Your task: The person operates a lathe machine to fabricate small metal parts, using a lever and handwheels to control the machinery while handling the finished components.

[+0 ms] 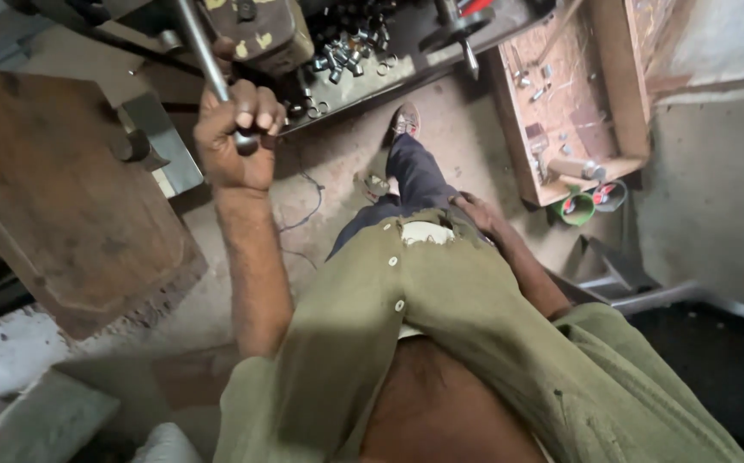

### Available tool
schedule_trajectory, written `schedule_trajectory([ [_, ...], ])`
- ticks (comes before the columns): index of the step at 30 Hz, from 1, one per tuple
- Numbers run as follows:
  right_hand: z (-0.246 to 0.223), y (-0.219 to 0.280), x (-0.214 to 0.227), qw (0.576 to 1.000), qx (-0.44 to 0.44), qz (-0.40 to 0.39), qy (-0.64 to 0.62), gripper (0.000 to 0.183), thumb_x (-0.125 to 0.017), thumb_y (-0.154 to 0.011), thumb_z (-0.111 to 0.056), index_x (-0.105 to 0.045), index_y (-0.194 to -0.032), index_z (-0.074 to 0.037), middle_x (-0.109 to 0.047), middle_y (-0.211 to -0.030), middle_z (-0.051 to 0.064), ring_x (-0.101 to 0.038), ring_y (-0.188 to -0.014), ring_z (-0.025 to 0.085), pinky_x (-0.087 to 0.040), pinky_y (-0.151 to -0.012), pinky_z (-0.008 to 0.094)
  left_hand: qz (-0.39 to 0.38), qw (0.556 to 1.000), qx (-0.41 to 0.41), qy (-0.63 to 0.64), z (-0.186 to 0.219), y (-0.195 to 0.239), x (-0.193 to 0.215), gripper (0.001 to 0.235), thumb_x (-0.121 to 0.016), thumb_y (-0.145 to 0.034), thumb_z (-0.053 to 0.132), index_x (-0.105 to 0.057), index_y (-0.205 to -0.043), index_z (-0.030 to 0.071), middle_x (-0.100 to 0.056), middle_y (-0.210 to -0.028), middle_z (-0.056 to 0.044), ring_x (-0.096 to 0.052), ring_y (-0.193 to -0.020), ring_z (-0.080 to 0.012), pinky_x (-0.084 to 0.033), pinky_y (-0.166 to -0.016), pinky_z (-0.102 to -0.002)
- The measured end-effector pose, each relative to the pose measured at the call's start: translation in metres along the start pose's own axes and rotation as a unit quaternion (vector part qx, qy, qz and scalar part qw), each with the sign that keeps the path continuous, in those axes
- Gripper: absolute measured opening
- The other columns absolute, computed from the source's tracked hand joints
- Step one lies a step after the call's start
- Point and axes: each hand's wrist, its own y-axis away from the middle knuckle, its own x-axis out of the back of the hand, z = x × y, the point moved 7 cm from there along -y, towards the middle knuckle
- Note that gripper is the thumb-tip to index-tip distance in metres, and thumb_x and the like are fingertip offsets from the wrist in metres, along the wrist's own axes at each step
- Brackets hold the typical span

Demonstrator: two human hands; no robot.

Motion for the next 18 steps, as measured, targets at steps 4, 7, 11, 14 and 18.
schedule_trajectory([
  [4,0.01,0.003,-0.003,0.996,0.018,0.043,0.077,0.066,-0.051,-0.096,-0.053,-0.057,-0.142,-0.006,-0.064,-0.13,0.027,-0.06,-0.125,0.039,-0.043,-0.107,0.043,0.024,0.999,-0.008,-0.042,0.003,0.004,0.005,0.06,-0.052,-0.09,0.001,-0.043,-0.15,0.0,-0.05,-0.07,-0.004,-0.053,-0.066,-0.0178,-0.045,-0.06,-0.029],
  [7,0.003,0.0,-0.004,0.987,0.04,0.042,0.153,0.056,-0.05,-0.098,-0.048,-0.067,-0.132,-0.007,-0.068,-0.122,0.027,-0.063,-0.118,0.041,-0.046,-0.103,0.046,0.042,0.992,-0.027,-0.112,0.006,0.006,0.007,0.057,-0.053,-0.092,0.003,-0.044,-0.149,-0.003,-0.053,-0.073,-0.006,-0.056,-0.066,-0.0201,-0.046,-0.06,-0.03],
  [11,-0.028,-0.002,-0.006,0.965,0.097,0.034,0.24,0.045,-0.054,-0.095,-0.041,-0.072,-0.122,-0.009,-0.071,-0.114,0.025,-0.067,-0.108,0.042,-0.05,-0.096,0.049,0.051,0.987,-0.036,-0.149,0.007,0.002,0.005,0.053,-0.053,-0.094,0.001,-0.045,-0.147,-0.004,-0.054,-0.076,-0.006,-0.057,-0.065,-0.0205,-0.047,-0.06,-0.031],
  [14,-0.092,0.01,0.0,0.956,0.203,0.061,0.202,0.042,-0.056,-0.096,-0.037,-0.07,-0.124,-0.008,-0.07,-0.113,0.025,-0.067,-0.104,0.042,-0.051,-0.092,0.049,0.052,0.987,-0.04,-0.147,0.006,0.005,0.004,0.052,-0.052,-0.096,0.001,-0.045,-0.147,-0.004,-0.055,-0.073,-0.006,-0.058,-0.066,-0.0204,-0.047,-0.06,-0.03],
  [18,-0.194,0.029,0.013,0.92,0.349,0.093,0.151,0.034,-0.057,-0.097,-0.021,-0.067,-0.126,-0.007,-0.07,-0.11,0.024,-0.067,-0.099,0.042,-0.053,-0.087,0.048,0.065,0.987,-0.046,-0.141,0.005,0.004,-0.001,0.058,-0.052,-0.091,-0.002,-0.044,-0.148,-0.005,-0.059,-0.079,-0.008,-0.06,-0.067,-0.0203,-0.049,-0.061,-0.031],
])
